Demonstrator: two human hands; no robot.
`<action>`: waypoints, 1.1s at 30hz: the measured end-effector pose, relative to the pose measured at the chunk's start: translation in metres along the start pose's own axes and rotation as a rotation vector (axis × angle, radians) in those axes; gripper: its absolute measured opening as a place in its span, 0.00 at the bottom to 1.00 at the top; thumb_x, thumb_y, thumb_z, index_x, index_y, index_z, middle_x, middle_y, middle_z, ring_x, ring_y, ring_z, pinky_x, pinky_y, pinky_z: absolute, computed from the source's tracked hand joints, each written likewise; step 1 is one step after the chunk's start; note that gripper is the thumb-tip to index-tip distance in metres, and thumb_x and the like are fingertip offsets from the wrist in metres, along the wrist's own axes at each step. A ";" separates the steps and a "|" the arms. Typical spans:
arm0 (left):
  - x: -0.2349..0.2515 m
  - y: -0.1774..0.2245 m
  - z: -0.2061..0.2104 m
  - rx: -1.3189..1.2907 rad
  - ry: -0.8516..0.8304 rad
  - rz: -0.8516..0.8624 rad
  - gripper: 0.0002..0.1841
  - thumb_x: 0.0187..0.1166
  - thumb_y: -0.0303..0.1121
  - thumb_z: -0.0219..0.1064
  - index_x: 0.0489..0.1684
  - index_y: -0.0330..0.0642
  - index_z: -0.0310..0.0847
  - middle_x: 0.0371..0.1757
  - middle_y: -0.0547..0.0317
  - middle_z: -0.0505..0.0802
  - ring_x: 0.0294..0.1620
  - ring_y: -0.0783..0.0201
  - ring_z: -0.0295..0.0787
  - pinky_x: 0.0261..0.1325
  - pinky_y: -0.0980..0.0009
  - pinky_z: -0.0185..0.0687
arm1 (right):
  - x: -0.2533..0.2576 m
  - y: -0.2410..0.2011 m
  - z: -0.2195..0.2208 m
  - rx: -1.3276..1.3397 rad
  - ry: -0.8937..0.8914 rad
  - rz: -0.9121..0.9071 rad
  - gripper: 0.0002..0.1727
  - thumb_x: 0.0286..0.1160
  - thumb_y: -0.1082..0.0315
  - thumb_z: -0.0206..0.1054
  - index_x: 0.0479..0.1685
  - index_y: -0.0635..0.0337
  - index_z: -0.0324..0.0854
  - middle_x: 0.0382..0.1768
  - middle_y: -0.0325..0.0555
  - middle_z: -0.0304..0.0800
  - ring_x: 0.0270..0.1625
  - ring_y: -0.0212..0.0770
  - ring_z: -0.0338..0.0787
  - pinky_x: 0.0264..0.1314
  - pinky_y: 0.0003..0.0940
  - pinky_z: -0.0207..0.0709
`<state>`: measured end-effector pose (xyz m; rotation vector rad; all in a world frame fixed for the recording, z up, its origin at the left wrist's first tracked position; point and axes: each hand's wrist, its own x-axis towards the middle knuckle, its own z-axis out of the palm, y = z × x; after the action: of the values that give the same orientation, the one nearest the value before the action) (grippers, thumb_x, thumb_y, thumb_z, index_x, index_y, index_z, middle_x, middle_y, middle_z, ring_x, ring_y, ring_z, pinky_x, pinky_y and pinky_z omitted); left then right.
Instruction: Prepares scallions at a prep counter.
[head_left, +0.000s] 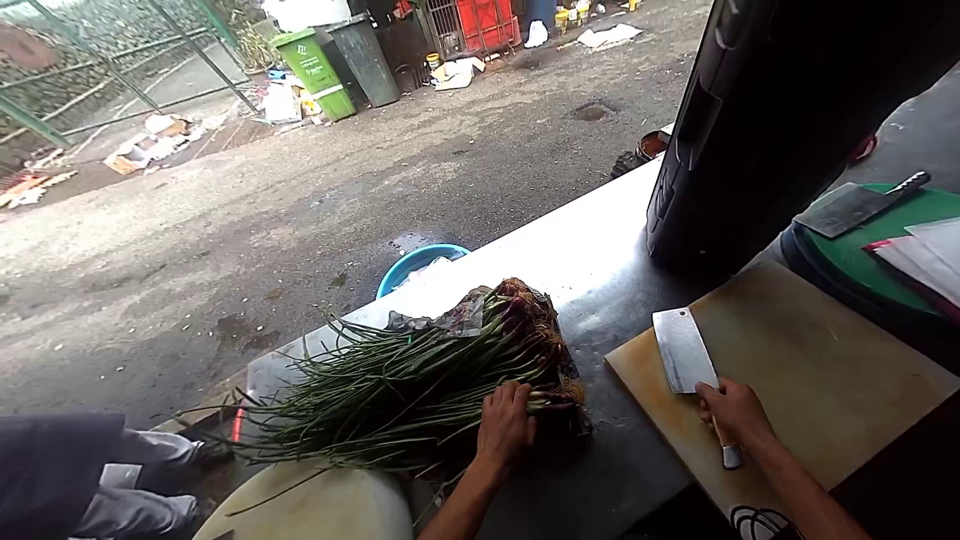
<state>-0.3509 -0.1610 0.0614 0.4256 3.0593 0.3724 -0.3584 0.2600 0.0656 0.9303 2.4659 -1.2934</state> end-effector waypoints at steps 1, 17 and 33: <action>-0.003 0.002 0.002 0.027 -0.008 0.005 0.28 0.72 0.48 0.61 0.74 0.57 0.78 0.73 0.57 0.85 0.75 0.53 0.80 0.69 0.50 0.77 | 0.000 -0.004 -0.002 -0.154 0.060 -0.021 0.19 0.84 0.56 0.67 0.43 0.67 0.86 0.35 0.59 0.91 0.38 0.56 0.92 0.45 0.59 0.85; -0.024 0.020 0.025 0.073 0.076 -0.090 0.44 0.54 0.44 0.78 0.82 0.52 0.72 0.77 0.52 0.82 0.78 0.48 0.77 0.73 0.47 0.74 | -0.083 -0.081 0.102 -0.618 -0.287 -0.856 0.54 0.60 0.37 0.78 0.89 0.54 0.65 0.84 0.52 0.72 0.85 0.55 0.72 0.82 0.61 0.70; -0.056 0.030 0.059 0.143 0.387 -0.114 0.27 0.45 0.35 0.82 0.52 0.57 0.88 0.72 0.56 0.87 0.70 0.50 0.83 0.69 0.49 0.78 | -0.038 -0.136 0.167 -0.721 -0.920 -0.731 0.29 0.87 0.46 0.56 0.73 0.57 0.81 0.67 0.63 0.83 0.70 0.57 0.83 0.76 0.58 0.74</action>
<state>-0.2853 -0.1347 0.0111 0.1992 3.4819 0.2581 -0.4301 0.0535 0.0741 -0.6574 2.1671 -0.5808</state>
